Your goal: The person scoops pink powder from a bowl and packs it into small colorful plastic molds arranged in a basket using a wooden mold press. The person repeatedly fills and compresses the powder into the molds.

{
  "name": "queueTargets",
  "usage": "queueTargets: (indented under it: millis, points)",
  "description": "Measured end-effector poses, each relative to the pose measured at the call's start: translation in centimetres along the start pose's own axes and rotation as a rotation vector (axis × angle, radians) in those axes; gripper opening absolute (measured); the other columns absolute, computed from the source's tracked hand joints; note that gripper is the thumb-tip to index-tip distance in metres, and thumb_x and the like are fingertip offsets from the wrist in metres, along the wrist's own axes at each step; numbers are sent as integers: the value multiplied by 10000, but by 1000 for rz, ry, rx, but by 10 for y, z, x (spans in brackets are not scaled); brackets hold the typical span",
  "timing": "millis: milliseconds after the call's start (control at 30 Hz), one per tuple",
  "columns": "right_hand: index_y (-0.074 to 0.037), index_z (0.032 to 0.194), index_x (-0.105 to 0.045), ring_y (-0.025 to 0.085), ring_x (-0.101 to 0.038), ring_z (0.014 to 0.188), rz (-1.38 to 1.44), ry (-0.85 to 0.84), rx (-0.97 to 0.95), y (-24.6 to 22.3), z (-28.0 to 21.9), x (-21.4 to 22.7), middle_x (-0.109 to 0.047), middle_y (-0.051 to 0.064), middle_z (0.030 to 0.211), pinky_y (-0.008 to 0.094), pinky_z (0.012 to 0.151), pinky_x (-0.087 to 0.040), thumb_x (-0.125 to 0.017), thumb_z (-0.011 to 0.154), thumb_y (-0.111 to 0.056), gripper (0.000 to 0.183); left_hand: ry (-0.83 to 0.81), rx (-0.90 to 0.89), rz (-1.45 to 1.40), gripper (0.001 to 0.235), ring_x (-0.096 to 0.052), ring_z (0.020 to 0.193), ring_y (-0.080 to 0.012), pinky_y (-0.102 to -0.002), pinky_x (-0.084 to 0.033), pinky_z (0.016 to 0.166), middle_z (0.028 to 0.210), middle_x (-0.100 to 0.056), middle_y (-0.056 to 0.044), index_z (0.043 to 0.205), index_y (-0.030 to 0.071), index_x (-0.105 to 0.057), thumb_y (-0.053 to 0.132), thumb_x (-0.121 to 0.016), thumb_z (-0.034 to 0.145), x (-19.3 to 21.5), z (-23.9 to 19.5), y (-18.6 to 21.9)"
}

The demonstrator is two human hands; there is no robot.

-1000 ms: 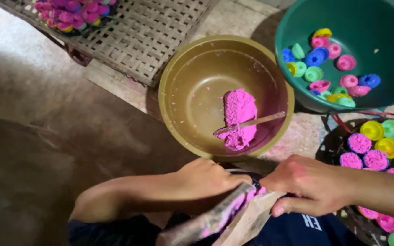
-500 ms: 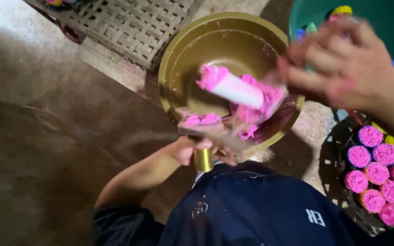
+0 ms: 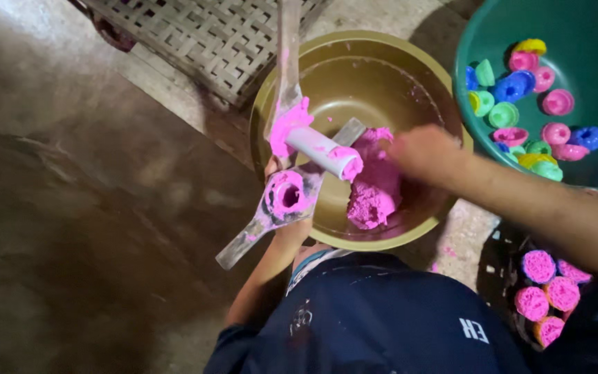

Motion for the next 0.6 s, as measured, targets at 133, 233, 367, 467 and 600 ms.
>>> queueTargets:
  millis: [133, 233, 367, 467, 600]
  points:
    - [-135, 838, -763, 301, -759, 783, -77, 31, -70, 19, 11, 35, -752, 113, 863, 421, 645, -608, -682, 786, -260, 158, 134, 115, -332, 629, -655, 1189, -274, -375, -526, 1050, 1348, -592, -137, 1346, -9, -449, 281, -820, 930, -13, -3, -16]
    - [-144, 757, -756, 289, -761, 779, -129, 86, -8, 7, 14, 33, -756, 108, 826, 414, 639, -594, -631, 875, -184, 177, 119, 19, -173, 612, -652, 1193, -282, -378, -520, 1056, 1344, -597, -141, 1351, -9, -458, 259, -811, 929, -9, -5, -11]
    - [-138, 768, -756, 281, -762, 758, -102, 91, 61, -11, 8, 7, -746, 106, 838, 399, 584, -602, -625, 869, -152, 166, 47, 47, -222, 591, -648, 1198, -292, -382, -513, 1064, 1339, -603, -147, 1357, -9, -471, 230, -799, 927, 2, -7, -5]
    - [-133, 781, -750, 274, -761, 753, -45, 81, 40, -18, 0, -7, -747, 109, 838, 397, 587, -604, -637, 859, -158, 140, 31, 36, -237, 577, -646, 1201, -300, -386, -508, 1070, 1335, -607, -151, 1361, -8, -480, 208, -789, 926, 4, 3, 3]
    - [-120, 837, -739, 258, -767, 766, -1, -44, 16, -38, -18, -31, -760, 108, 844, 390, 614, -613, -644, 880, -158, 112, 2, 19, -260, 559, -642, 1206, -311, -390, -501, 1079, 1329, -613, -157, 1367, -8, -492, 179, -777, 924, 10, 12, 13]
Point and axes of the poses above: each hand's wrist, its own z-axis towards the middle knuckle, its own x-axis out of the back of the hand, y = z × x, the point moved 5 cm from there along z, towards the middle knuckle
